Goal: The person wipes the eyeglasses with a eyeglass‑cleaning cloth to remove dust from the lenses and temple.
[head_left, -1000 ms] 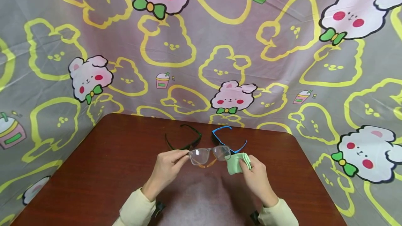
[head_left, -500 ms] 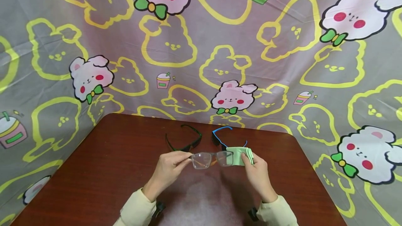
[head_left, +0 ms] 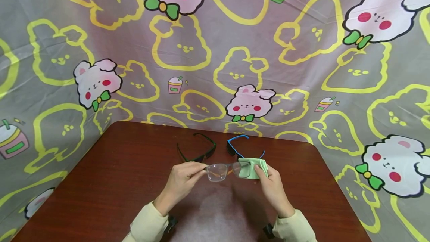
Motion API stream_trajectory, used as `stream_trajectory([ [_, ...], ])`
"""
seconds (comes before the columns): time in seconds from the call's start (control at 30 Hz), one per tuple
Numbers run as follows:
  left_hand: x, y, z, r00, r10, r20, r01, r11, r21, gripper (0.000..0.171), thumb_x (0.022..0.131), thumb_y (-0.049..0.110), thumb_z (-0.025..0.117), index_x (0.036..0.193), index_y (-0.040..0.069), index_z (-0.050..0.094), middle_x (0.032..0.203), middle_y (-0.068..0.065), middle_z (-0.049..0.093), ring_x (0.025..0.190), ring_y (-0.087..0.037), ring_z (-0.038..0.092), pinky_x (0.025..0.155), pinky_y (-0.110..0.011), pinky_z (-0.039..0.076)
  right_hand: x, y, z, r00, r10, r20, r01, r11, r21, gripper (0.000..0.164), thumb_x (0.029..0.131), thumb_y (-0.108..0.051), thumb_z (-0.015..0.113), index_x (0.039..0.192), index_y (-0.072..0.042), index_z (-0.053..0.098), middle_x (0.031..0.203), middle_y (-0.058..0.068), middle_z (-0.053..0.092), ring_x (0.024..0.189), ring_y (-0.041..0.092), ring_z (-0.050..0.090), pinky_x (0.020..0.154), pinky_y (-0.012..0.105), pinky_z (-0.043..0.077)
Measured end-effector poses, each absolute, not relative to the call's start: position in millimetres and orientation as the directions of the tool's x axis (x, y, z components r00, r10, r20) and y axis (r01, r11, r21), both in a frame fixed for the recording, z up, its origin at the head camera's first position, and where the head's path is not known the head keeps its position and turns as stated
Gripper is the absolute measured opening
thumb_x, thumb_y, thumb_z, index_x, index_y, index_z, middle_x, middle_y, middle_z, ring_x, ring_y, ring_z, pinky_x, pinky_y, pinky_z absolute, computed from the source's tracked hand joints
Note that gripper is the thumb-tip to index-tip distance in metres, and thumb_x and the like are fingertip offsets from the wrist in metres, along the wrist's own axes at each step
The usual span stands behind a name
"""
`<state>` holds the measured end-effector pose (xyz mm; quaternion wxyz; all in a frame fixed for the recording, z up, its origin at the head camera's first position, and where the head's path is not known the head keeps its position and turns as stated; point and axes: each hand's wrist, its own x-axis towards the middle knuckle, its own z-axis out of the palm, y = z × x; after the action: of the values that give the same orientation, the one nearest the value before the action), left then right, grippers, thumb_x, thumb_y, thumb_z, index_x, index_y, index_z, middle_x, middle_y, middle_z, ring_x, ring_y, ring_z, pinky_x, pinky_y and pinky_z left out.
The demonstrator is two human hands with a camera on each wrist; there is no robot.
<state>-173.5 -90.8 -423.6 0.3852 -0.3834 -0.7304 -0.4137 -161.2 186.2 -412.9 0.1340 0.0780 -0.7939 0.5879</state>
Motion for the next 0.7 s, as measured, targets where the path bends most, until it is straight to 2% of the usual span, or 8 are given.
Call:
stream_trajectory([
  [0.13,-172.8,-90.7,-423.3,-0.432,0.252,0.866,0.873,0.359,0.331,0.013,0.079,0.009,0.074,0.092,0.007,0.074,0.087,-0.001,0.07,0.074,-0.011,0.065,0.064,-0.017,0.05,-161.0,185.8,-412.9,-0.948,-0.015,0.318,-0.313,0.228,-0.922,0.022,0.099,-0.011,0.049,0.102,0.005,0.063,0.078,0.005,0.062,0.061,0.022,0.056,0.055,0.034,0.05],
  [0.3,-172.5,-91.6,-423.6,-0.487,0.26,0.834,0.844,0.387,0.372,0.02,0.074,0.005,0.077,0.092,0.011,0.075,0.08,0.006,0.06,0.063,-0.003,0.051,0.055,-0.012,0.04,-160.9,187.3,-413.5,-0.945,-0.052,0.324,-0.328,0.171,-0.929,0.025,0.1,-0.013,0.046,0.109,0.007,0.06,0.086,0.008,0.065,0.066,0.015,0.059,0.058,0.038,0.052],
  [0.43,-173.0,-91.0,-424.1,-0.502,0.259,0.825,0.841,0.367,0.397,0.022,0.074,0.003,0.077,0.094,0.011,0.075,0.073,0.008,0.057,0.059,-0.001,0.045,0.052,-0.011,0.036,-160.4,187.5,-413.9,-0.937,-0.063,0.343,-0.349,0.155,-0.924,0.025,0.1,-0.01,0.046,0.11,0.008,0.059,0.09,0.012,0.066,0.069,0.013,0.06,0.059,0.04,0.052],
  [0.6,-173.6,-89.6,-424.7,-0.522,0.258,0.813,0.841,0.314,0.44,0.022,0.076,0.001,0.075,0.097,0.009,0.074,0.072,0.008,0.061,0.059,-0.001,0.046,0.052,-0.011,0.037,-160.6,187.4,-414.9,-0.918,-0.067,0.391,-0.396,0.141,-0.907,0.023,0.1,-0.006,0.045,0.11,0.009,0.06,0.093,0.017,0.066,0.073,0.011,0.062,0.059,0.034,0.052],
  [0.7,-172.7,-90.0,-424.5,-0.553,0.264,0.79,0.826,0.295,0.48,0.022,0.077,-0.001,0.074,0.098,0.007,0.074,0.075,0.006,0.064,0.061,-0.001,0.049,0.053,-0.012,0.04,-160.6,187.5,-415.2,-0.903,-0.075,0.424,-0.43,0.135,-0.893,0.023,0.1,-0.005,0.045,0.111,0.008,0.06,0.096,0.018,0.065,0.076,0.012,0.062,0.061,0.03,0.052],
])
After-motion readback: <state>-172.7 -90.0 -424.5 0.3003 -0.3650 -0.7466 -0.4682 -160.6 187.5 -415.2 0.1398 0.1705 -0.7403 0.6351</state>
